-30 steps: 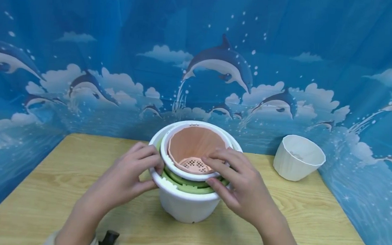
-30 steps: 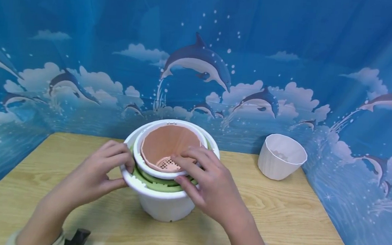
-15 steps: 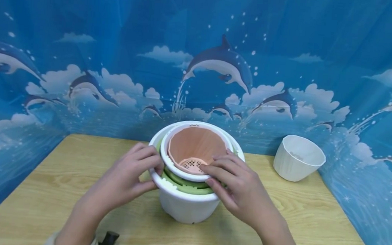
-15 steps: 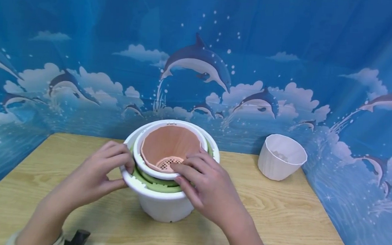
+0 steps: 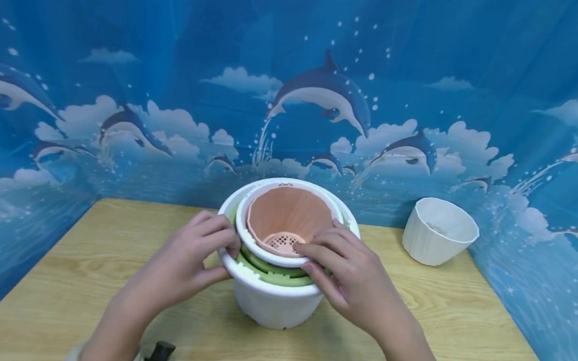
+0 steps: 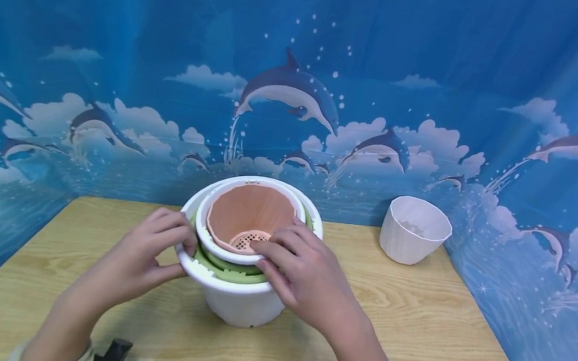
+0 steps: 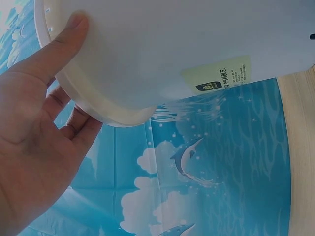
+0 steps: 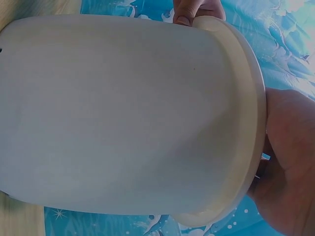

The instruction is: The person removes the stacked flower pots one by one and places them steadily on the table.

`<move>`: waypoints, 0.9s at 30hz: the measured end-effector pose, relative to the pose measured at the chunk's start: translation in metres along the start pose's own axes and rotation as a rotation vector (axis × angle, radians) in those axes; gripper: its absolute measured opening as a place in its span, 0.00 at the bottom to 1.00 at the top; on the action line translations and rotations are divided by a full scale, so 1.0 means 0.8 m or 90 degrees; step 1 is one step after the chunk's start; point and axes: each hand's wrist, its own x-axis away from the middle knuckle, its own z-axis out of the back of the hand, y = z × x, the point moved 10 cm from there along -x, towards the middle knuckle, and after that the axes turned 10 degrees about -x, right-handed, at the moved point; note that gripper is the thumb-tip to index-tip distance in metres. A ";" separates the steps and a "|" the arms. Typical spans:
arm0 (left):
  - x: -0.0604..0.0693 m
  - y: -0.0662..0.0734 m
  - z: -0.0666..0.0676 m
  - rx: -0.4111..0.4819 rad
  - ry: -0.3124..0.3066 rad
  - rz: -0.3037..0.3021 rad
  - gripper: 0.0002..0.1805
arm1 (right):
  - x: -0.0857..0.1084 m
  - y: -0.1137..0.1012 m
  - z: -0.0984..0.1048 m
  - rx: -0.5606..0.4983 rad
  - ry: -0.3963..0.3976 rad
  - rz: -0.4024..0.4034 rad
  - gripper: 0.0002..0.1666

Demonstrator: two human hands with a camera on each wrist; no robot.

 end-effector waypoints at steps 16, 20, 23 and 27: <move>0.001 0.000 0.001 -0.003 0.002 0.000 0.20 | 0.000 0.001 -0.001 0.003 -0.006 -0.014 0.13; 0.001 0.000 0.000 -0.005 0.000 0.002 0.20 | 0.000 0.000 -0.001 0.006 -0.002 -0.009 0.13; 0.001 0.000 0.001 -0.006 0.002 0.001 0.21 | 0.000 -0.002 -0.001 0.008 0.004 0.001 0.13; 0.001 0.000 0.001 -0.006 0.001 0.003 0.21 | 0.000 -0.003 0.000 0.008 0.014 0.013 0.13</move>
